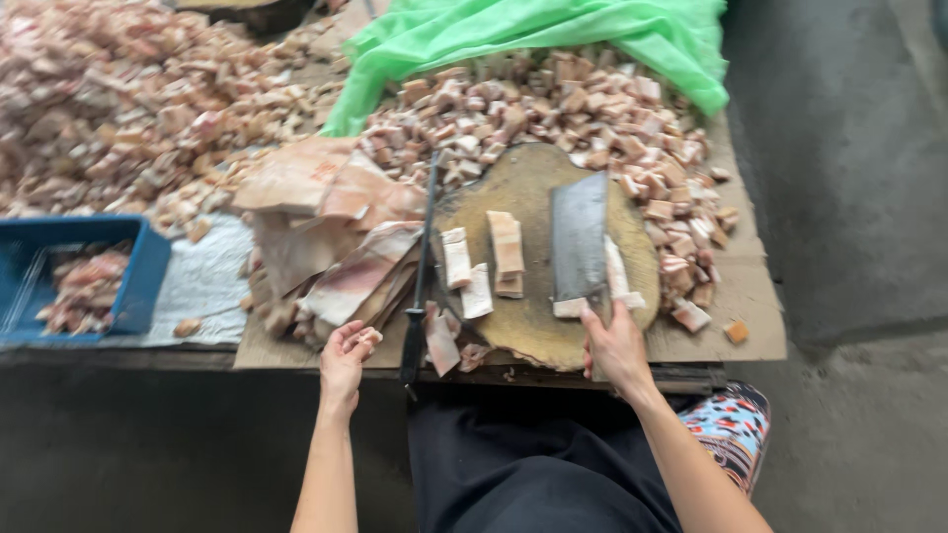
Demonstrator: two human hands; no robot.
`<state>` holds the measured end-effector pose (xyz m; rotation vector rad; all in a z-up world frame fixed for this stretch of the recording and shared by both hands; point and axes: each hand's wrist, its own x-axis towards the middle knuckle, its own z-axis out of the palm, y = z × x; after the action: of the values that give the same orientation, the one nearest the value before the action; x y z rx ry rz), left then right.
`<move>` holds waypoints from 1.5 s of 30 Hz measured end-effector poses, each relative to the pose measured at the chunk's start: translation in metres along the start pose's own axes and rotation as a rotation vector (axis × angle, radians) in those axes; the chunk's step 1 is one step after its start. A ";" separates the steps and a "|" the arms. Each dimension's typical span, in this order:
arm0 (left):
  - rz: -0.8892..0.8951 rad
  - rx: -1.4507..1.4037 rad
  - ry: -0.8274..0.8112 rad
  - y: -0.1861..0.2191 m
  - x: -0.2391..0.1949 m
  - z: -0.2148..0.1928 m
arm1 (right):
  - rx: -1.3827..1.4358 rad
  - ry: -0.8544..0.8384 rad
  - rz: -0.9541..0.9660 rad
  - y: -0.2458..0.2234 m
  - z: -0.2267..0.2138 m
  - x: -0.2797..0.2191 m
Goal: The person uses a cleaver to cut large sheets of pork belly into small cubes on a wooden cutting board. The cut pieces are pushed aside to form a growing pile. The person repeatedly picks up new sheets, slices them into strips, and dices them into cubes.
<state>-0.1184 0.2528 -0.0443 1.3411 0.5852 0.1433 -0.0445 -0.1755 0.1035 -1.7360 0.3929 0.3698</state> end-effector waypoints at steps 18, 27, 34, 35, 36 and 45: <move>-0.049 -0.698 0.468 -0.023 -0.013 -0.090 | -0.343 -0.617 0.287 0.043 0.133 -0.032; 0.023 -0.929 0.667 0.129 0.112 -0.314 | -0.371 -0.585 0.241 0.087 0.124 -0.003; -0.020 -0.548 0.569 0.011 0.105 -0.198 | -0.260 -0.489 0.222 0.053 0.103 -0.026; 0.042 -0.502 0.501 0.001 0.097 -0.171 | -0.270 -0.464 0.195 0.044 0.095 -0.028; 0.039 -0.467 0.477 -0.005 0.089 -0.141 | -0.273 -0.427 0.171 0.037 0.086 -0.033; 0.035 0.134 -0.276 0.029 0.010 0.129 | -0.140 0.104 -0.089 0.026 -0.019 -0.049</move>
<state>-0.0416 0.1522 -0.0059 1.4719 0.3426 -0.0540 -0.0996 -0.1957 0.1065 -1.9081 0.3697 0.2483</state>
